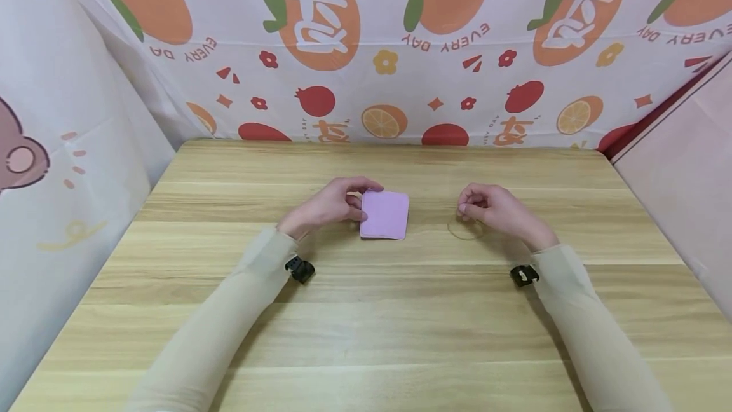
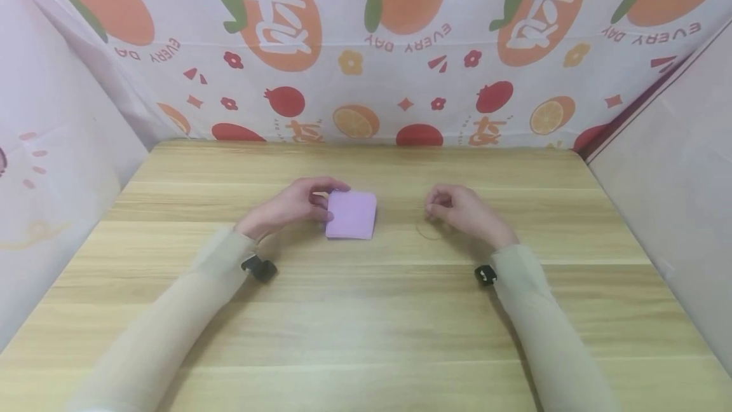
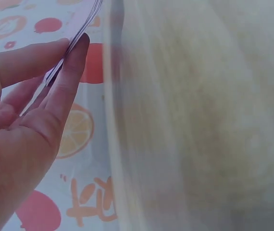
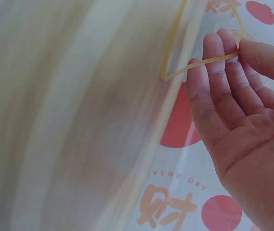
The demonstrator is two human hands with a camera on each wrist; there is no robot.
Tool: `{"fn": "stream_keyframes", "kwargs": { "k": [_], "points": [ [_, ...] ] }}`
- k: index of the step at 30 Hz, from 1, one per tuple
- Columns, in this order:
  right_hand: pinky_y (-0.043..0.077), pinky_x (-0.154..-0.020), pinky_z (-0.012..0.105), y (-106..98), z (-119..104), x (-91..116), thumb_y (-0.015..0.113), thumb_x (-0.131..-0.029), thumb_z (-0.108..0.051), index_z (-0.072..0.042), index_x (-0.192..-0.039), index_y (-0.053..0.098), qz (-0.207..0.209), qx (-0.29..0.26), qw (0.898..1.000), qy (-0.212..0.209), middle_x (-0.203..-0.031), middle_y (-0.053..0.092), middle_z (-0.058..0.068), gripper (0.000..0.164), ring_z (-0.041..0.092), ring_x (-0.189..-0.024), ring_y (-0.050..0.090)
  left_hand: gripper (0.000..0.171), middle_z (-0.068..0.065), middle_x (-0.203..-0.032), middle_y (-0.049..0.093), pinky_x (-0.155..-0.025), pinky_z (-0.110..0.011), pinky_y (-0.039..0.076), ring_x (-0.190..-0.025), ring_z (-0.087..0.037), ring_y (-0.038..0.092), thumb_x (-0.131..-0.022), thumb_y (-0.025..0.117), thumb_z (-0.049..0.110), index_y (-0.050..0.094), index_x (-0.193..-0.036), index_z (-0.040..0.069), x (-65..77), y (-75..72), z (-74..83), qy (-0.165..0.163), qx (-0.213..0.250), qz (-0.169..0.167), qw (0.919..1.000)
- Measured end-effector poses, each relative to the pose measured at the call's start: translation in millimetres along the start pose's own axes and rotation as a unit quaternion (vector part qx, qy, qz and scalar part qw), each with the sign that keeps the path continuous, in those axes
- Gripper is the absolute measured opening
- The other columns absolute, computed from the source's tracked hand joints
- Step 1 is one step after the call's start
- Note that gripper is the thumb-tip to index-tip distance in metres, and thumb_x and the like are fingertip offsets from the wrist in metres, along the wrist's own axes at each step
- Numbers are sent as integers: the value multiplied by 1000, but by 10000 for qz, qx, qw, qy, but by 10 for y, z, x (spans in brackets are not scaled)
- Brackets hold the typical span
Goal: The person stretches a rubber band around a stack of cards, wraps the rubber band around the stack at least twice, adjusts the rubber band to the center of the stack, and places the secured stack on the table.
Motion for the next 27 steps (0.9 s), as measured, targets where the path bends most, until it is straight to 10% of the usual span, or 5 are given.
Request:
{"fn": "stream_keyframes", "kwargs": {
  "k": [9,22,27],
  "points": [
    [57,-76,35,36,-120,-5,62,-98,-10,6,-109,60,456,-1315,9902,89,-98,65,25,19,27,-84,64,55,-12,-109,61,-73,-33,51,-75,-20,57,-82,66,-14,60,-133,8,60,-34,28,-340,677,489,9959],
    [57,-76,31,99,-160,9,55,-100,-4,10,-128,51,512,-4075,9117,67,-120,62,19,31,22,-89,64,48,-14,-120,60,-81,-30,53,-87,-22,63,-86,63,-10,59,-132,5,81,-89,89,-177,916,848,9920],
    [57,-63,27,158,-217,-2,66,-95,-10,0,-125,55,777,-4166,9052,320,-123,64,15,34,20,-87,67,48,-16,-119,61,-81,-31,54,-89,-21,64,-85,62,-12,58,-131,2,98,-89,108,-140,1156,906,9891]
  ]
}}
Point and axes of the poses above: each hand's wrist, its own x-axis away from the middle knuckle, its own y-axis out of the palm, z = x × y, the point moved 3 cm from there along -x, towards the middle knuckle
